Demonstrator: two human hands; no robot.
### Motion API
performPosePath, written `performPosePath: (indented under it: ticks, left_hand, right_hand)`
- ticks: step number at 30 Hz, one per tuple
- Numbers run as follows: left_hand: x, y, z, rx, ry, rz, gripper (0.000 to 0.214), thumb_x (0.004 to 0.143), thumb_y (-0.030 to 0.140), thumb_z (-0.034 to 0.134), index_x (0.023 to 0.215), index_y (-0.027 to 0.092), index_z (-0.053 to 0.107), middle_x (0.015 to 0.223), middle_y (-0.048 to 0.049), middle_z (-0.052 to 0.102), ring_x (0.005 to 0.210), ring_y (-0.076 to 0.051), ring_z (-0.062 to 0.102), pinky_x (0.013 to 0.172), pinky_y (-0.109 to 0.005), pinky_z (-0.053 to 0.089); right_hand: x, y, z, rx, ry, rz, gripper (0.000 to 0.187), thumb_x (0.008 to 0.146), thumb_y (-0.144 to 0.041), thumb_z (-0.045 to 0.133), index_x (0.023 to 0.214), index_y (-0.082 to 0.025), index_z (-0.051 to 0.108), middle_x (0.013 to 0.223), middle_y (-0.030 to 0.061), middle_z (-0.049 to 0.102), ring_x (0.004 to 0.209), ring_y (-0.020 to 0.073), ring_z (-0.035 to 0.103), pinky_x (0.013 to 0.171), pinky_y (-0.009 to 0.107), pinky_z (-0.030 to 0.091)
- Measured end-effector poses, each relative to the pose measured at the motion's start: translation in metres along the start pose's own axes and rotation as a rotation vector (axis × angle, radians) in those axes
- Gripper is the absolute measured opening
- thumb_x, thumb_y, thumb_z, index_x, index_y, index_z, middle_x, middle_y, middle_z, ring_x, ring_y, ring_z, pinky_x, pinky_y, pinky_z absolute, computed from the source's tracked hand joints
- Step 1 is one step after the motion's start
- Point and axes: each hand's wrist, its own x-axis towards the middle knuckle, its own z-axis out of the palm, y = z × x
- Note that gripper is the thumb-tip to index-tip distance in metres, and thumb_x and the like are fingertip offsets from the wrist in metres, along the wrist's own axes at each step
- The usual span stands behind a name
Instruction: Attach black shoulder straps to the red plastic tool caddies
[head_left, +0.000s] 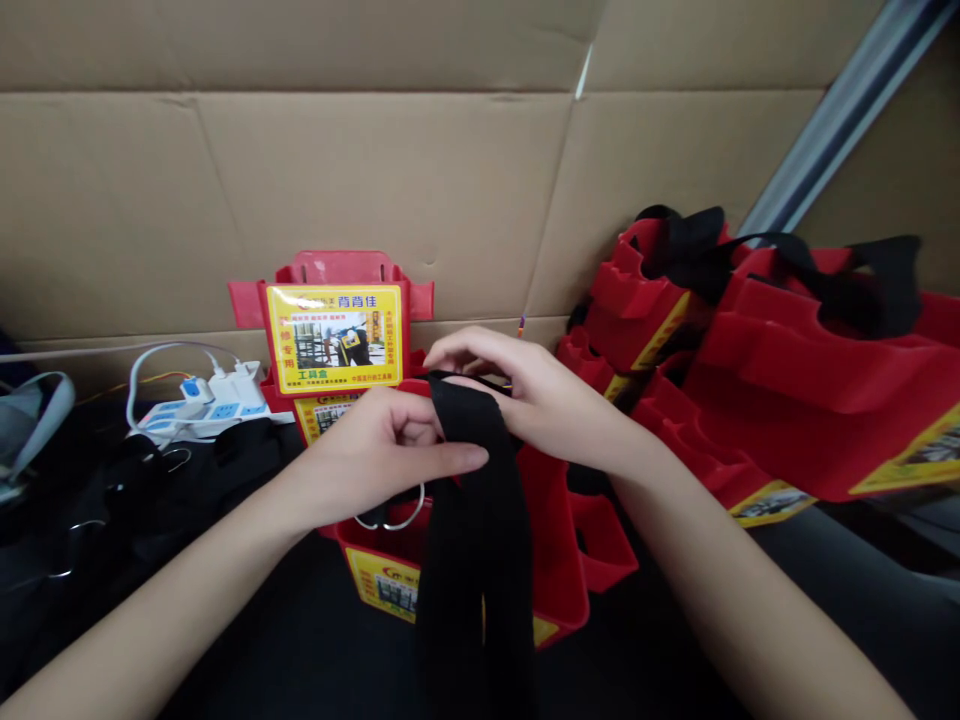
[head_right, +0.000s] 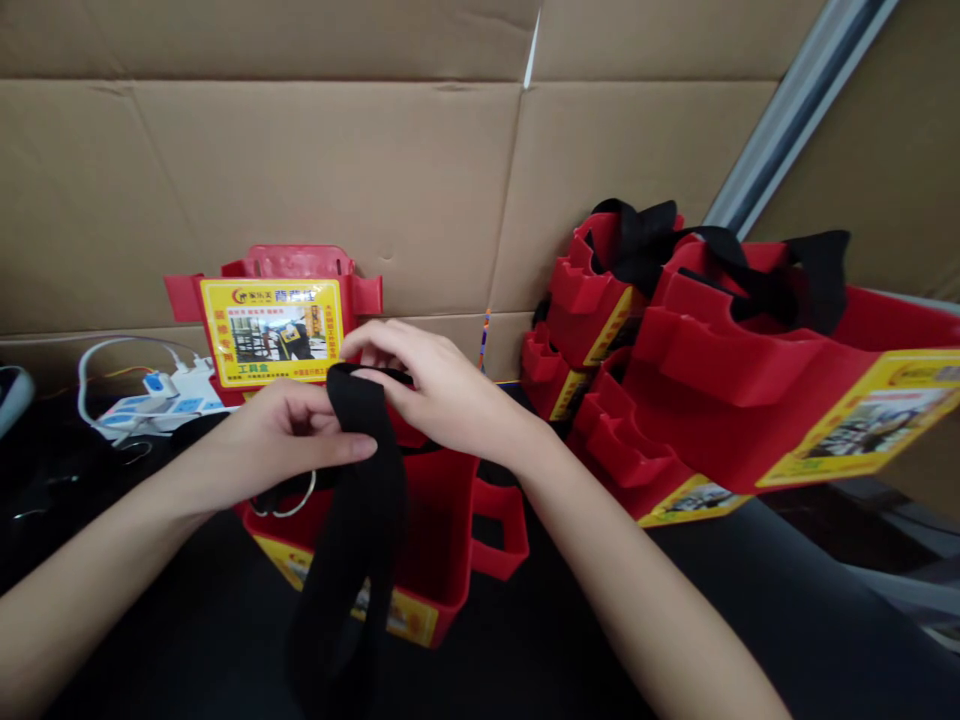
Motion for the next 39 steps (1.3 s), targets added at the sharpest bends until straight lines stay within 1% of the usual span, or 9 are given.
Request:
performPosePath:
  ticks: [3,6,10,15,19,25,30,36,39]
  left_hand:
    - [0.0,-0.001,-0.016,0.002,0.135,0.005,0.04,0.075,0.039,0.063,0.054,0.015,0.039,0.046,0.0071,0.029,0.042,-0.004,0.025,0.04,-0.018,0.016]
    - [0.0,-0.003,-0.034,-0.02,0.326,-0.083,0.037,0.076,0.047,0.059,0.06,0.016,0.046,0.047,0.0065,0.032,0.04,-0.005,0.025,0.038,-0.018,0.015]
    - [0.005,-0.008,-0.042,0.206,0.479,-0.029,0.042,0.083,0.048,0.048,0.057,0.017,0.04,0.049,0.005,0.032,0.043,-0.007,0.027,0.04,-0.02,0.019]
    - [0.01,-0.017,-0.038,0.792,0.476,0.049,0.038,0.087,0.04,0.042,0.057,0.017,0.041,0.053,0.0017,0.045,0.052,-0.011,0.039,0.051,-0.024,0.027]
    - [0.012,-0.023,-0.039,0.978,0.444,0.02,0.036,0.088,0.04,0.04,0.061,0.018,0.046,0.057,-0.0017,0.054,0.054,-0.015,0.046,0.051,-0.026,0.027]
    - [0.012,-0.025,-0.04,0.934,0.425,0.042,0.028,0.086,0.04,0.043,0.096,0.019,0.058,0.067,-0.0026,0.064,0.06,-0.018,0.058,0.054,-0.026,0.035]
    - [0.013,-0.02,-0.041,0.904,0.29,0.062,0.033,0.09,0.035,0.035,0.081,0.02,0.063,0.08,-0.0031,0.069,0.072,-0.019,0.062,0.059,-0.027,0.037]
    - [0.01,-0.015,-0.033,0.866,0.317,-0.031,0.053,0.084,0.063,0.03,0.079,0.02,0.059,0.066,-0.0041,0.064,0.06,-0.02,0.059,0.055,-0.029,0.037]
    - [0.01,-0.016,-0.031,0.919,0.313,-0.063,0.042,0.081,0.057,0.04,0.08,0.019,0.057,0.064,-0.0037,0.062,0.057,-0.021,0.057,0.05,-0.028,0.034]
  right_hand:
    - [-0.011,-0.003,-0.006,-0.275,0.1,0.142,0.009,0.079,-0.013,0.05,0.086,-0.017,0.055,0.079,0.0024,0.061,0.068,0.013,0.055,0.063,0.025,0.04]
    - [-0.022,-0.014,-0.002,-0.37,-0.124,0.211,0.006,0.08,-0.018,0.052,0.08,-0.018,0.058,0.07,0.0007,0.061,0.059,0.0128,0.055,0.057,0.025,0.04]
    - [-0.021,-0.025,0.019,-0.41,-0.309,0.188,0.023,0.081,-0.022,0.054,0.104,-0.018,0.059,0.093,0.0071,0.065,0.083,0.0207,0.061,0.068,0.03,0.044]
    - [-0.009,-0.016,0.017,-0.082,-0.599,-0.068,0.024,0.082,-0.007,0.045,0.088,-0.018,0.066,0.083,0.0028,0.063,0.076,0.0136,0.058,0.072,0.026,0.043]
    - [-0.007,-0.011,-0.001,0.249,-0.834,-0.267,0.028,0.067,0.007,0.042,0.063,-0.014,0.061,0.08,0.0013,0.059,0.073,0.0088,0.054,0.068,0.019,0.042]
    - [-0.011,-0.022,0.017,0.022,-0.429,0.12,0.024,0.091,-0.022,0.038,0.106,-0.017,0.055,0.096,0.0065,0.062,0.085,0.0167,0.058,0.077,0.03,0.045]
    - [-0.013,-0.015,0.034,-0.072,-0.431,0.082,0.04,0.086,-0.023,0.05,0.125,-0.022,0.044,0.112,0.009,0.056,0.094,0.0197,0.058,0.078,0.033,0.046]
    - [-0.009,-0.012,0.028,-0.159,-0.479,-0.02,0.018,0.084,-0.016,0.046,0.099,-0.02,0.056,0.1,0.0058,0.057,0.088,0.0175,0.056,0.073,0.03,0.044]
    - [-0.005,-0.013,0.019,0.043,-0.572,-0.2,0.009,0.076,-0.013,0.047,0.078,-0.016,0.055,0.078,0.0029,0.056,0.075,0.0139,0.052,0.068,0.027,0.042]
